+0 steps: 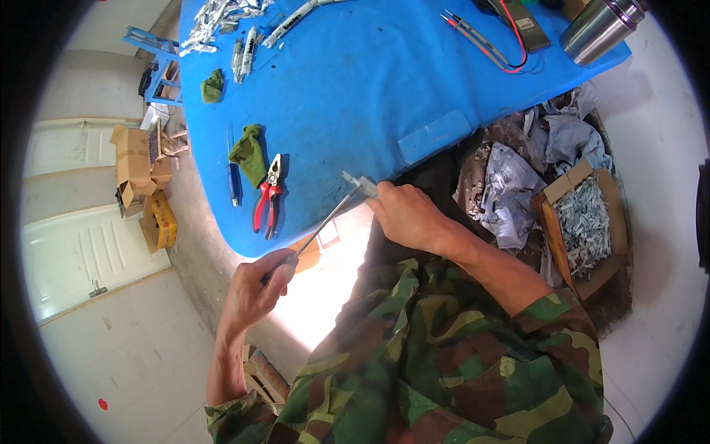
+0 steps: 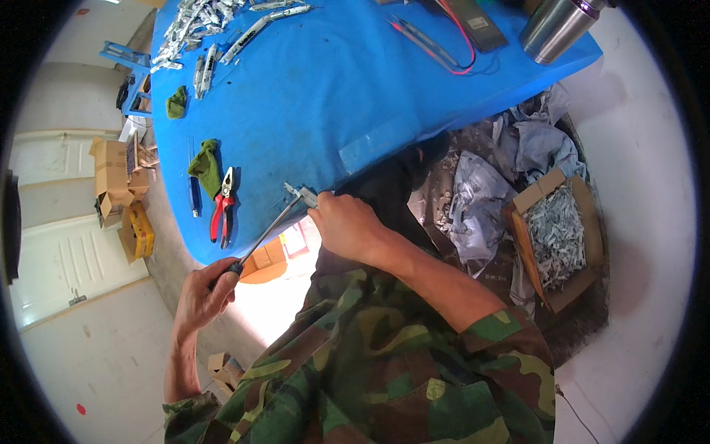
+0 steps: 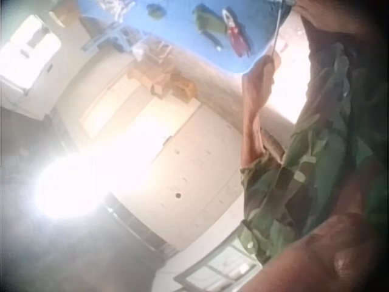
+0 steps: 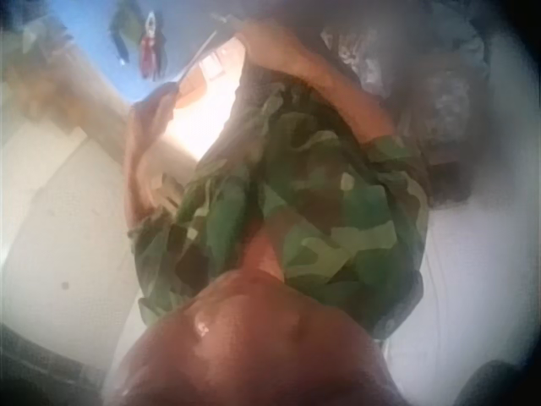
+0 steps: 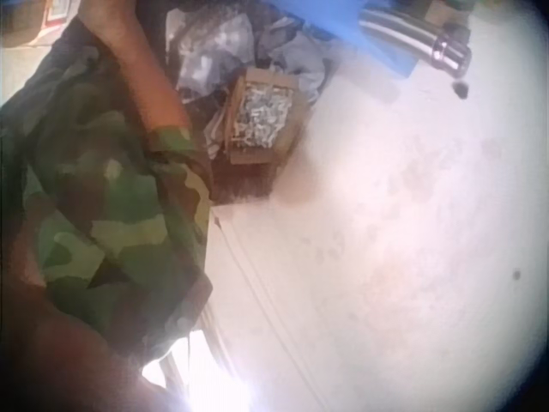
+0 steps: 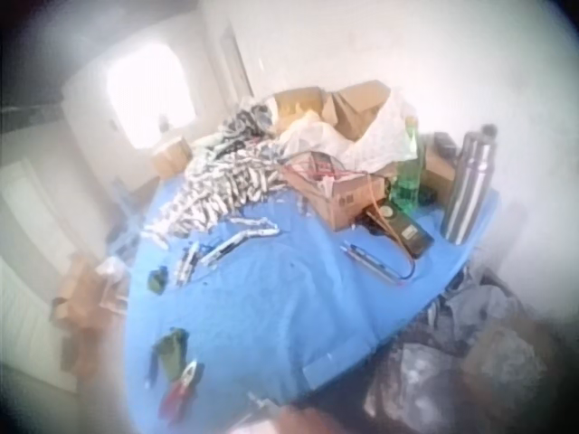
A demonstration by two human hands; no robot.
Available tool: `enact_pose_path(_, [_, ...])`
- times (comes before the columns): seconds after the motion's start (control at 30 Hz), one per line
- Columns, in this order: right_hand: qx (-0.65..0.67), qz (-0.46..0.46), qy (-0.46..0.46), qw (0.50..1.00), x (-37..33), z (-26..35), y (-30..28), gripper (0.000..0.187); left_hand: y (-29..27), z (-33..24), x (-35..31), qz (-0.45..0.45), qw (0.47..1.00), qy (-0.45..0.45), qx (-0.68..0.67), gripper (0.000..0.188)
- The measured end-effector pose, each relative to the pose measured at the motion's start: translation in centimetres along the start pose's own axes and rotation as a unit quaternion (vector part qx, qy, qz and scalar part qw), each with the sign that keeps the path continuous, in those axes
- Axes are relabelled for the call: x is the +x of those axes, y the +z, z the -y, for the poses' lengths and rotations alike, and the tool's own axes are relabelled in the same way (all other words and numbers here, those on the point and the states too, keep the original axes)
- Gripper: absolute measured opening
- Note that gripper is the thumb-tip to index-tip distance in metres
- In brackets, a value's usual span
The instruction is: The person handles small metal components by hand and with pliers, using a screwdriver to adjust parts and a cloth to wipe them. They pick up components from the table, manipulate them with tools, and set them back down.
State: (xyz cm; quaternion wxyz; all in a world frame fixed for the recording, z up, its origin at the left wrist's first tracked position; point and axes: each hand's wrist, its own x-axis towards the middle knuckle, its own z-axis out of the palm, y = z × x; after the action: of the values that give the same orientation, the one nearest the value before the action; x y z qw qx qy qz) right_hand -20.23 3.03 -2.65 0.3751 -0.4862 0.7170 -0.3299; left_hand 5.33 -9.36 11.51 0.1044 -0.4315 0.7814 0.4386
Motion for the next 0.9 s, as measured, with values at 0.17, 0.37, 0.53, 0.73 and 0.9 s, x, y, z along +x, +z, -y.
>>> enact_pose_path(0.17, [0.018, 0.005, 0.014, 1.0, 0.1, -0.1, -0.1, 0.034, 1.0, 0.1, -0.6, -0.101, 0.978, 0.116, 0.139, 0.032])
enact_pose_path(0.37, [0.027, 0.001, 0.02, 0.999, 0.2, -0.3, -0.2, 0.036, 1.2, -2.0, -1.5, -0.128, 0.952, 0.119, 0.252, 0.032])
enact_pose_path(0.53, [0.027, 0.023, 0.023, 0.999, 0.2, -0.2, -0.7, 0.037, 1.1, -2.8, -1.6, -0.111, 0.955, 0.103, 0.255, 0.033])
enact_pose_path(0.73, [0.002, 0.046, 0.02, 0.999, 0.1, 0.1, -1.4, 0.036, 0.3, -4.1, -1.5, -0.089, 0.911, 0.126, 0.382, 0.034])
enact_pose_path(0.9, [0.0, 0.035, 0.004, 0.999, 0.2, -0.1, -1.3, 0.035, -0.5, -3.4, -0.8, -0.058, 0.947, 0.123, 0.291, 0.039])
